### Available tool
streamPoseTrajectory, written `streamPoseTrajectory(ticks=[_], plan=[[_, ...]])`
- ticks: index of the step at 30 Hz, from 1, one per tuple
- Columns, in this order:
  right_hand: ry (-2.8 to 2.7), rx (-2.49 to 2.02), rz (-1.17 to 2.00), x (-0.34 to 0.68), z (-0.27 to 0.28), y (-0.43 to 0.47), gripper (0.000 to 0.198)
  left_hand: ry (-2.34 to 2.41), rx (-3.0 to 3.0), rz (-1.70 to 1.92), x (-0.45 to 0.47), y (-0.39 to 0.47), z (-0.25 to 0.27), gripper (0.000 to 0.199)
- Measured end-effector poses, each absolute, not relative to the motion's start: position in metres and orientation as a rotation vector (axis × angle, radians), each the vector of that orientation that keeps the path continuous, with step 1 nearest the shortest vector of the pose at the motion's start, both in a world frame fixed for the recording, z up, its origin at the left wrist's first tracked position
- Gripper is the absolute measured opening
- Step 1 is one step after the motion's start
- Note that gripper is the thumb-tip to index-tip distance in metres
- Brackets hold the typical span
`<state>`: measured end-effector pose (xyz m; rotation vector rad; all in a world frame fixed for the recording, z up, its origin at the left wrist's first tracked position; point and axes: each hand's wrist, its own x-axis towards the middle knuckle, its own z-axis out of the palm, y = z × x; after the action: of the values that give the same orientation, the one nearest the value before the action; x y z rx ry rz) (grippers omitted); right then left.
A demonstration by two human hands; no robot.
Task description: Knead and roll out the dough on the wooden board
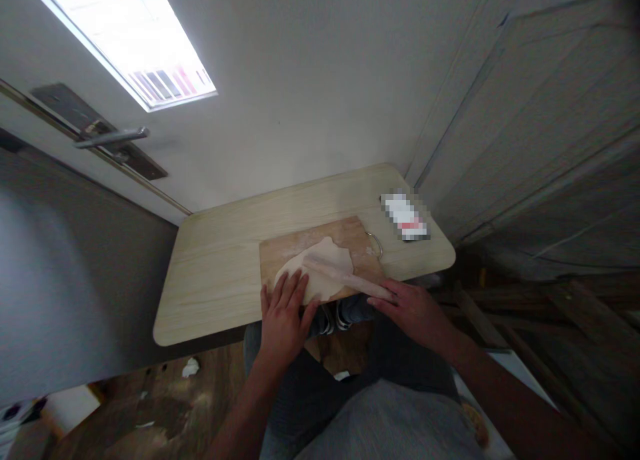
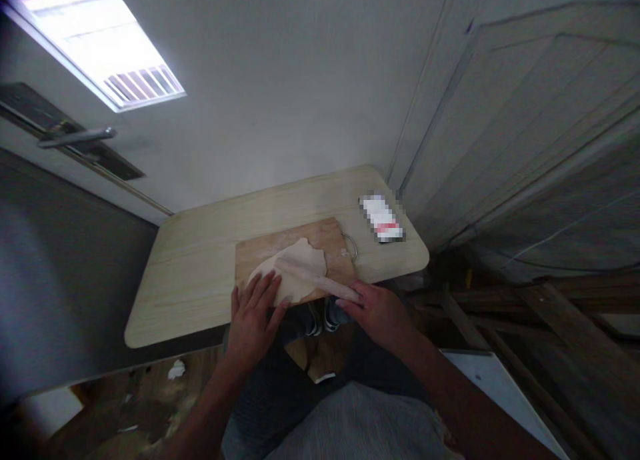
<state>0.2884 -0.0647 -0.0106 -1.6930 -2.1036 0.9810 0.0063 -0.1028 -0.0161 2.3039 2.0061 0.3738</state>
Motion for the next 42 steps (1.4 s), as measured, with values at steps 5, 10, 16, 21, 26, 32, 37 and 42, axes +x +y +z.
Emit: streamPoseTrajectory(ticks=[5,10,16,21,26,32,37,42], plan=[[-2.168,-1.639,0.98,0.28,-0.006,-0.067,0.033,2.072,2.189,0.711,-0.017,-0.104,-0.019,0.027],[-2.22,-1.59,0.961,0.266,-0.008,-0.07,0.03,2.113,2.038,0.918,-0.027,-0.084,-0.019,0.037],[-2.112,-1.693,0.901,0.262,-0.008,-0.071,0.034,2.145,2.052,0.666,-0.013,-0.067,-0.019,0.048],[-1.935,-1.846,0.928,0.27,-0.011,-0.076,0.041,2.151,2.113,0.516,-0.009,-0.07,-0.018,0.05],[-1.924,-1.811,1.068,0.275,-0.019,-0.083,0.041,2.099,2.1,0.51,-0.013,-0.074,-0.015,0.051],[-1.809,-1.709,1.188,0.274,-0.022,-0.083,0.04,1.934,2.135,0.8,-0.013,-0.043,-0.002,0.051],[-1.806,-1.715,1.172,0.273,-0.018,-0.082,0.042,2.008,2.221,0.757,0.008,-0.009,0.003,0.04],[-1.833,-1.699,1.176,0.275,-0.017,-0.083,0.044,2.083,2.268,0.493,0.02,-0.004,-0.006,0.043]])
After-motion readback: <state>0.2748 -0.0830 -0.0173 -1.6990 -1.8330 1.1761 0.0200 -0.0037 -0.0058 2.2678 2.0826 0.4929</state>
